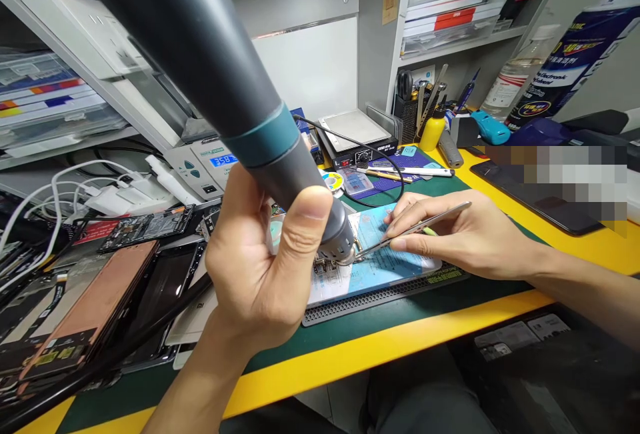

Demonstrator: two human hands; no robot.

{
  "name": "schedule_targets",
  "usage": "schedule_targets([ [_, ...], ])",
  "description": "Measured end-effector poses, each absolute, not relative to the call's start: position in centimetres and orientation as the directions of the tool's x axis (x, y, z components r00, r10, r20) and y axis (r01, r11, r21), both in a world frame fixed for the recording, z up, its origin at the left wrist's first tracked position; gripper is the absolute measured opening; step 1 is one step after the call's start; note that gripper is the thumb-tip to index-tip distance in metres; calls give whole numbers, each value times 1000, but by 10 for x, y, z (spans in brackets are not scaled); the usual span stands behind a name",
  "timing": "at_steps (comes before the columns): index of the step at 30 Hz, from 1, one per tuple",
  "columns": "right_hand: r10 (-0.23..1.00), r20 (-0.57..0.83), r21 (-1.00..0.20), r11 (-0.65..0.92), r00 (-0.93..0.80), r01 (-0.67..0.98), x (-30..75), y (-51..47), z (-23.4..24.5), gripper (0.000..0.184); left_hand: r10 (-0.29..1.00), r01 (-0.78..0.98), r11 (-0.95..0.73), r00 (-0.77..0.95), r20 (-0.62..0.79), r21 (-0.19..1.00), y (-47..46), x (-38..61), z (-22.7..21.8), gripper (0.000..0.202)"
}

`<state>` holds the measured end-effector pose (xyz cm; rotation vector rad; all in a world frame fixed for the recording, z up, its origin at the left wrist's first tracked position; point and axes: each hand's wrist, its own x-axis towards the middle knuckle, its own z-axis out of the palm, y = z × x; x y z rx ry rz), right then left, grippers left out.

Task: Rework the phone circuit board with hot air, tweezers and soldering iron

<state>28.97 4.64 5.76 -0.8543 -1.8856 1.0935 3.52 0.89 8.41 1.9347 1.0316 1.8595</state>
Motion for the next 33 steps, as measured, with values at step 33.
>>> schedule_targets([
  [33,829,305,-897,415,-468,150,289,46,57,8,656,275,-694,-140,741,666,10,39,85,26],
])
